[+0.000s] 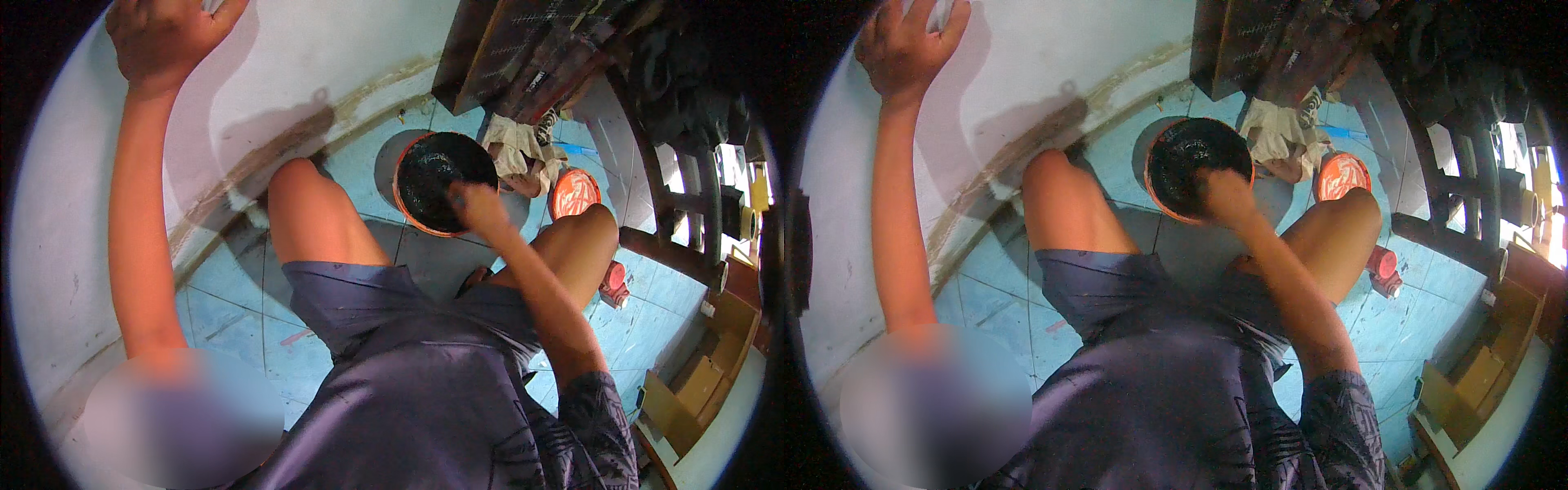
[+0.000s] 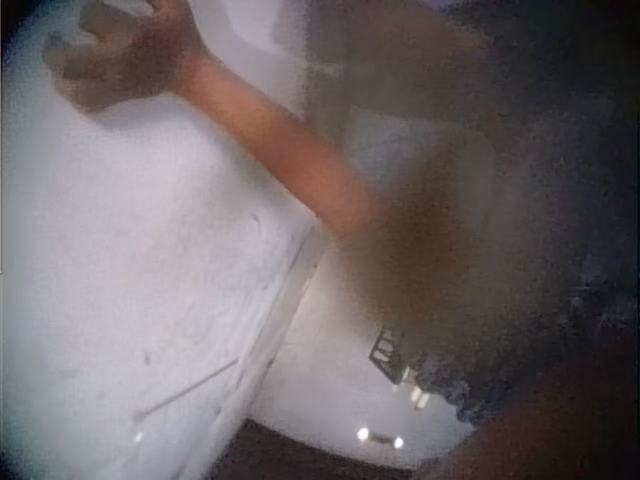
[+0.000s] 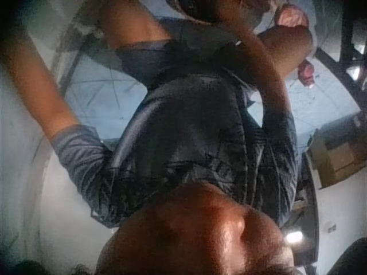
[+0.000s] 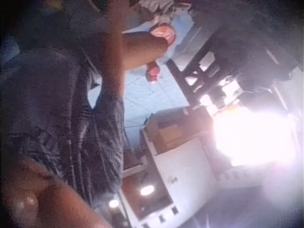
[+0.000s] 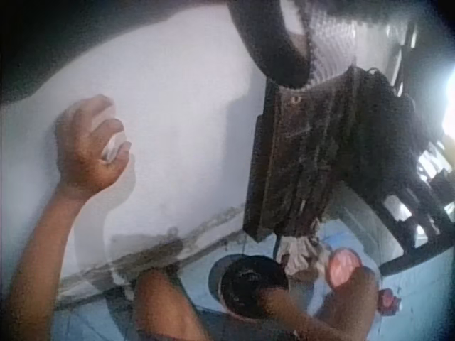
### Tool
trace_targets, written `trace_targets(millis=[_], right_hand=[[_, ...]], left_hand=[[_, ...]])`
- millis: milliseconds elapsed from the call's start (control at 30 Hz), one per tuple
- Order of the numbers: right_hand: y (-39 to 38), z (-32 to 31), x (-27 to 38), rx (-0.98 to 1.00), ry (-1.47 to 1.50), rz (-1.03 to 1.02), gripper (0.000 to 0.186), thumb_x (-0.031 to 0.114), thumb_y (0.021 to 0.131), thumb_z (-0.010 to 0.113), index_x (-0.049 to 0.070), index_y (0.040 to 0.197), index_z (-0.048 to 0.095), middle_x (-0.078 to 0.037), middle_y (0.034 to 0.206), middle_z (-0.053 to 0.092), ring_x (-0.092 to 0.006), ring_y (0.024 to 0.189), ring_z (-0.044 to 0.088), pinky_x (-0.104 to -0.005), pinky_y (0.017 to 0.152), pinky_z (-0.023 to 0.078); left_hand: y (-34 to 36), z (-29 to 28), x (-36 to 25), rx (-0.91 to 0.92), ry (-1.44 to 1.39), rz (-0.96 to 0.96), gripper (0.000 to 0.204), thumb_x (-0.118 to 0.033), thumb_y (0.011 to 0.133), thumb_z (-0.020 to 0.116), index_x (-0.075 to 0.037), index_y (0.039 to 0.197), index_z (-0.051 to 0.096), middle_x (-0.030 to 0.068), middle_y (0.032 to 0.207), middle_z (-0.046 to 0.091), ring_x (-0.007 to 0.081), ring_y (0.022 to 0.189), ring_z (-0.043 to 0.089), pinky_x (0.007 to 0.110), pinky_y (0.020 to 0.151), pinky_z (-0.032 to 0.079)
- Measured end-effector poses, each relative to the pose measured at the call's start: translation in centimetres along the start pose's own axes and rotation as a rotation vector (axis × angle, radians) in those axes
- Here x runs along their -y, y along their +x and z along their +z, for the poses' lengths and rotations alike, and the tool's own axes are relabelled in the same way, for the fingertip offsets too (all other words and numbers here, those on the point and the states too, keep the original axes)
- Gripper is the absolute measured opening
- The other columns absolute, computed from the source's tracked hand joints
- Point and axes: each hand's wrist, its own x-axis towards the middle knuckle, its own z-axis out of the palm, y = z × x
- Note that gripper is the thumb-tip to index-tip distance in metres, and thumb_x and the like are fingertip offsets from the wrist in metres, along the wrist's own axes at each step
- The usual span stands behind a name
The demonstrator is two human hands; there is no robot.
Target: The person tapes a white sheet onto a screen printing frame, then retrieves an orange bucket and a bottle from the floor. They open the bucket, stir a black viscous liquid with a spatula, and pour the liquid onto the taped sheet on the frame.
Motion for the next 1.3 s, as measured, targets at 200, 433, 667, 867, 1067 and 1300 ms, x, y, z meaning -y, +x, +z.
trace_targets(millis=[200, 433, 667, 867, 1067, 1300], right_hand=[[3.0, -0.4, 0.9, -0.125, 0.337, -0.137, 0.022, 0.021, 0.09, 0.065, 0.009, 0.108, 0.07, -0.016, 0.098, 0.071, -0.0382, 0.093, 0.067, -0.0438, 0.081, 0.054], [-1.8, 2.0, 1.2, -0.015, 0.041, -0.163, 0.018, 0.019, 0.091, 0.064, 0.009, 0.105, 0.071, -0.022, 0.097, 0.07, -0.0409, 0.088, 0.067, -0.0483, 0.081, 0.053], [1.9, -1.0, -0.9, -0.111, 0.069, 0.174, 0.024, 0.022, 0.093, 0.058, 0.009, 0.107, 0.071, -0.022, 0.089, 0.07, -0.0401, 0.084, 0.069, -0.0502, 0.077, 0.055], [0.9, 1.5, 2.4, -0.217, 0.288, -0.107, 0.018, 0.017, 0.089, 0.064, 0.009, 0.104, 0.071, -0.021, 0.091, 0.071, -0.0395, 0.086, 0.069, -0.0471, 0.078, 0.055], [0.5, -1.7, 0.5, -0.098, 0.096, 0.124, 0.025, 0.026, 0.089, 0.063, 0.009, 0.106, 0.072, -0.022, 0.092, 0.07, -0.0405, 0.084, 0.069, -0.0486, 0.079, 0.055], [2.9, 0.1, 1.5, -0.202, 0.34, -0.152, 0.023, 0.023, 0.091, 0.063, 0.01, 0.107, 0.072, -0.02, 0.097, 0.071, -0.039, 0.091, 0.068, -0.0472, 0.084, 0.054]], left_hand=[[-0.1, 0.5, -0.9, -0.01, 0.033, -0.018, 0.027, -0.02, 0.068, 0.073, -0.011, 0.091, 0.063, 0.0139, 0.127, 0.056, 0.0353, 0.12, 0.049, 0.049, 0.1, 0.037], [0.5, 0.2, -1.3, 0.004, -0.016, -0.059, 0.027, -0.021, 0.068, 0.073, -0.011, 0.091, 0.063, 0.0136, 0.127, 0.056, 0.0345, 0.12, 0.049, 0.049, 0.101, 0.035], [-0.1, 0.3, -0.8, -0.047, -0.027, -0.036, 0.027, -0.021, 0.069, 0.073, -0.011, 0.092, 0.063, 0.0136, 0.127, 0.056, 0.0349, 0.12, 0.05, 0.049, 0.101, 0.036], [0.5, 0.3, -1.3, -0.049, -0.024, -0.054, 0.026, -0.021, 0.069, 0.072, -0.011, 0.091, 0.064, 0.0138, 0.127, 0.057, 0.0344, 0.119, 0.051, 0.049, 0.099, 0.037], [-0.2, -0.2, -0.3, -0.01, -0.012, -0.025, 0.027, -0.021, 0.068, 0.073, -0.011, 0.091, 0.064, 0.0137, 0.126, 0.057, 0.0346, 0.118, 0.052, 0.048, 0.099, 0.038], [0.3, 0.5, -0.9, -0.022, -0.012, -0.038, 0.027, -0.021, 0.067, 0.073, -0.011, 0.09, 0.064, 0.0143, 0.125, 0.057, 0.0349, 0.118, 0.052, 0.048, 0.099, 0.037]])
